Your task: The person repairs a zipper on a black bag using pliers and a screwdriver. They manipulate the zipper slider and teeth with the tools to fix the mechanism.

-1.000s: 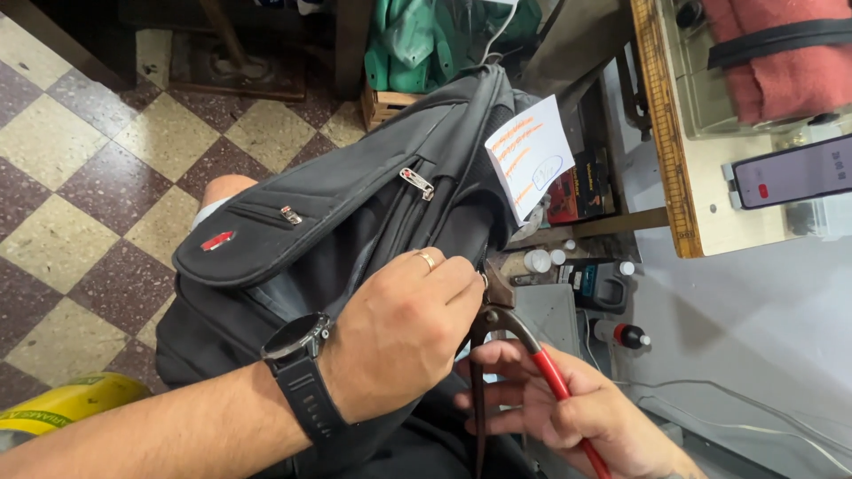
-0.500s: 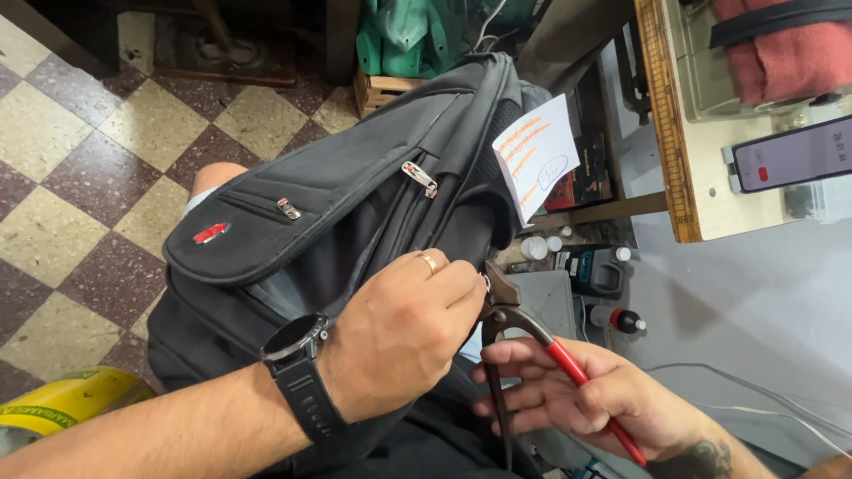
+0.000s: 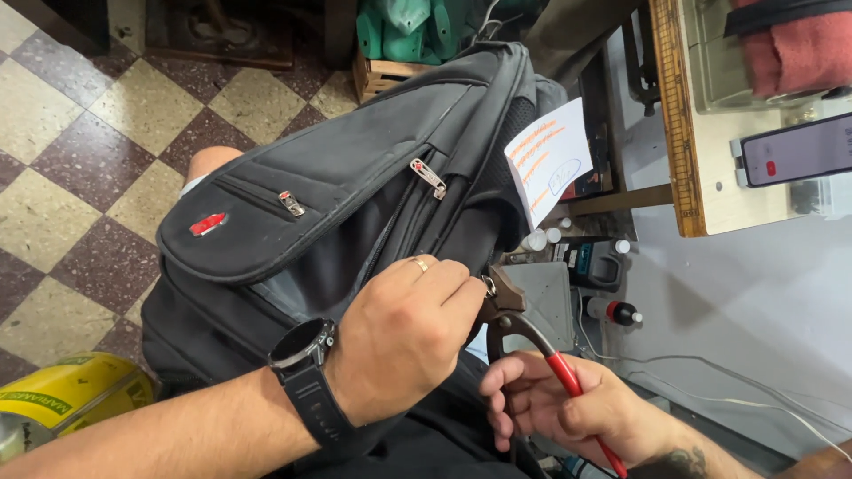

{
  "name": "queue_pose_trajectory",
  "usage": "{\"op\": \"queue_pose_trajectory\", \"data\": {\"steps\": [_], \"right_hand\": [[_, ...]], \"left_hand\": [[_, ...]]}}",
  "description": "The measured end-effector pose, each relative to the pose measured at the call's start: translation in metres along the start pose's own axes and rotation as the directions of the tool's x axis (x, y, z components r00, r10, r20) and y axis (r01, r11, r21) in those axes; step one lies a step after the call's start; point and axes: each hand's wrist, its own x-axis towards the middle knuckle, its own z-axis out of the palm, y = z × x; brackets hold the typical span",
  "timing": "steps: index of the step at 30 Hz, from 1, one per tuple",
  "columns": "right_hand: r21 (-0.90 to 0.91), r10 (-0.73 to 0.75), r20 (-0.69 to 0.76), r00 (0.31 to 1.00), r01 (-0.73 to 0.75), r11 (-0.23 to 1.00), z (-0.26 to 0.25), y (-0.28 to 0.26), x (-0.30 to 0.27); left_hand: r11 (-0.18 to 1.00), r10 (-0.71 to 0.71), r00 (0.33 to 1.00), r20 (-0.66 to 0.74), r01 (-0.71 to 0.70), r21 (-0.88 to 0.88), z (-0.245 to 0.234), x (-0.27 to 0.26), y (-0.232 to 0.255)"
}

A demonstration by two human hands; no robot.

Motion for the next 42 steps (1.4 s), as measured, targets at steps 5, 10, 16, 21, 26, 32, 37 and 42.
{"op": "queue_pose_trajectory", "data": {"steps": [5, 10, 16, 21, 26, 32, 37, 42], "right_hand": [[0.03, 0.001, 0.068, 0.998, -0.003, 1.0, -0.007, 0.01, 0.0], [-0.009, -0.02, 0.032, 0.999, 0.02, 1.0, 0.0, 0.009, 0.003], [0.022, -0.023, 0.155, 0.988, 0.02, 1.0, 0.008, -0.013, 0.003], [-0.003, 0.031, 0.256, 0.966, -0.031, 1.0, 0.006, -0.031, -0.005], [0.063, 0.305, -0.505, 0.808, -0.318, 0.946, -0.004, -0.056, -0.024], [-0.547, -0.339, -0.535, 0.774, -0.012, 0.837, -0.048, -0.089, 0.009], [-0.691, -0.52, -0.454, 0.724, 0.082, 0.718, -0.025, -0.177, 0.086], [-0.99, -0.71, -0.07, 0.701, 0.037, 0.135, -0.05, -0.28, 0.215]], "left_hand": [[1.0, -0.003, 1.0, 0.001, 0.003, 0.03, 0.003, -0.006, 0.001], [1.0, 0.006, 1.0, 0.029, -0.007, 0.025, 0.005, -0.009, -0.003], [0.998, 0.063, 0.998, 0.022, -0.062, -0.02, -0.015, 0.008, -0.013], [0.993, 0.107, 0.994, 0.026, -0.108, 0.04, -0.049, 0.033, -0.029], [0.989, 0.032, 0.995, 0.1, -0.046, 0.139, -0.07, 0.043, -0.04], [0.796, -0.128, 0.978, -0.162, 0.199, 0.572, -0.073, 0.044, -0.02], [0.658, -0.131, 0.898, -0.421, 0.396, 0.641, 0.001, 0.018, -0.03], [0.575, 0.09, 0.801, -0.592, 0.443, 0.687, 0.098, -0.018, -0.084]]}}
